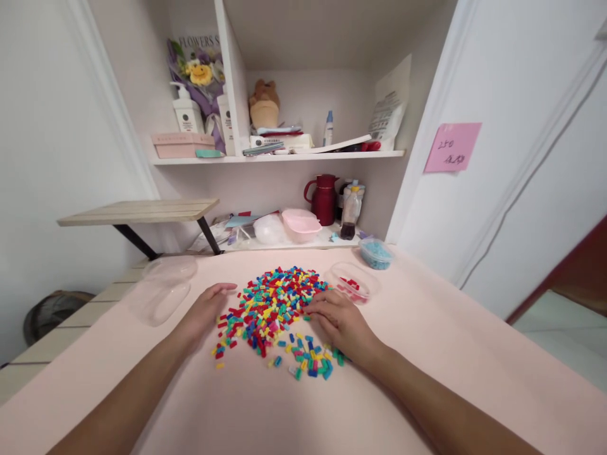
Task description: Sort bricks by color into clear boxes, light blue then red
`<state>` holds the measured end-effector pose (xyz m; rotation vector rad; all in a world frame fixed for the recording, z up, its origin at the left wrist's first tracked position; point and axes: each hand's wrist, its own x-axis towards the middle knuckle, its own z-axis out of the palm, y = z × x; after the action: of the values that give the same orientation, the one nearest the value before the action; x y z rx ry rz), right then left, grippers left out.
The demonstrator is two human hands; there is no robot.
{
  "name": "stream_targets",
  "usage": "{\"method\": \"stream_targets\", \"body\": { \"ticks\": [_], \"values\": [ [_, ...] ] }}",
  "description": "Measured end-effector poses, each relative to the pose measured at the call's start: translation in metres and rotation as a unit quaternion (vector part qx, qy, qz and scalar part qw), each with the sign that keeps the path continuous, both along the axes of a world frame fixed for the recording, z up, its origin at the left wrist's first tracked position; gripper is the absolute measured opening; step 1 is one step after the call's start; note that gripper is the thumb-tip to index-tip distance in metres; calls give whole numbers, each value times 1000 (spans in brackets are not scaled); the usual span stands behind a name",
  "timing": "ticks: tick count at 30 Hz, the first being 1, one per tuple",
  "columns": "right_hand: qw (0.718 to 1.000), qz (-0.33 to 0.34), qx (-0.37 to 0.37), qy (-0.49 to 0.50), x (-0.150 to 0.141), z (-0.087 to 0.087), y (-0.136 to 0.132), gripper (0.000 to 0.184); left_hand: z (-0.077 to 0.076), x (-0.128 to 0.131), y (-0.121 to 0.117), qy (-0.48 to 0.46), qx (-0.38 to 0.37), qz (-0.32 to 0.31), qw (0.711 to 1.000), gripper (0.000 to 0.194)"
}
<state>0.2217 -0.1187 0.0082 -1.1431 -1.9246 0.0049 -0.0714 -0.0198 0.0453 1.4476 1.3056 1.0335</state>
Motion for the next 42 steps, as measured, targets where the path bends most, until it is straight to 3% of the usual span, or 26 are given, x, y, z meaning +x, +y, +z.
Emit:
{"method": "stream_targets", "body": {
  "ticks": [3, 7, 15, 24, 28, 30, 32, 38, 42],
  "values": [
    [1000, 5, -7, 13, 1, 2, 0, 23, -15, -5, -14, 105, 18, 20, 994, 45],
    [1000, 11, -21, 20, 1, 4, 1, 23, -34, 3, -25, 196, 119, 68, 971, 38],
    [999, 15, -26, 23, 1, 9, -2, 22, -27, 51, -23, 249, 122, 151, 949, 38],
    [1000, 7, -13, 24, -1, 10, -3, 22, -30, 96, -22, 192, 151, 119, 962, 39],
    [1000, 25, -13, 7, 0, 14, -5, 21, -25, 97, -21, 91, 141, 21, 986, 46],
    [999, 44, -24, -16, -1, 17, -8, 23, -23, 89, -18, 25, 107, -42, 993, 54],
    [996, 64, -45, -51, -5, 21, -11, 30, -21, 78, -13, -18, 91, -64, 994, 56],
    [965, 139, -135, -179, -30, 32, -24, 50, -18, 58, 0, -45, 165, 17, 985, 49],
    [951, 150, -166, -214, -40, 30, -26, 46, -16, 55, -4, -10, 196, 120, 973, 42]
  ]
}}
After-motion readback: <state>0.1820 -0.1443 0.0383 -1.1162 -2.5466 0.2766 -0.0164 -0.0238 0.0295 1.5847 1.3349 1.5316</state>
